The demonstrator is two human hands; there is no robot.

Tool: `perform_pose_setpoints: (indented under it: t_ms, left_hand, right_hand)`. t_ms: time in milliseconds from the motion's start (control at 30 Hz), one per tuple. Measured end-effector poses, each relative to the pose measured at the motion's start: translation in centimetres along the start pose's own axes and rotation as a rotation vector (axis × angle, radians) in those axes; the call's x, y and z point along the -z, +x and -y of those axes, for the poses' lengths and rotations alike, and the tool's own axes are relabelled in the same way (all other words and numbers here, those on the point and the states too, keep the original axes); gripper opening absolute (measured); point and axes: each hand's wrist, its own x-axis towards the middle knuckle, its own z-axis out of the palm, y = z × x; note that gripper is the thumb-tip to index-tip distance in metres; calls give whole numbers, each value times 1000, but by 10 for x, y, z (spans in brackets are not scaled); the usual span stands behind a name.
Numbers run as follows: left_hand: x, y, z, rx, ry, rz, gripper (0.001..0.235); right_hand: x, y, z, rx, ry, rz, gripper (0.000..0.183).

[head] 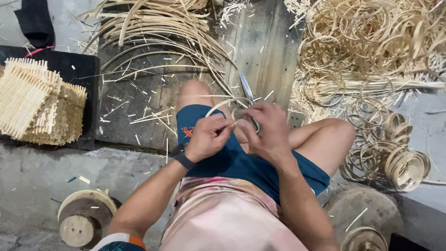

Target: The person sits on the floor and repeatedly bends thin bamboo strips into circular rims, securing the ends by hand. They use scissors to trim the ends of the strips and place the finished rims into a growing pile nearby.

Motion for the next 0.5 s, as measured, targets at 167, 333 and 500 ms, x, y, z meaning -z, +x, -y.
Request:
perform_pose_setpoints:
  t_ms: [167,333,500]
  left_hand:
    - [-11,0,12,-36,35,9,9]
    - [-6,9,37,378,-94,-50,20]
    - [-25,-11,29,351,-644,270,20]
  right_hand:
    - [-12,14,8,-447,385,254,9]
    - [-20,-60,-9,-426,612,77,11]
    - [-80,-66,-67,-849,1179,-85,13]
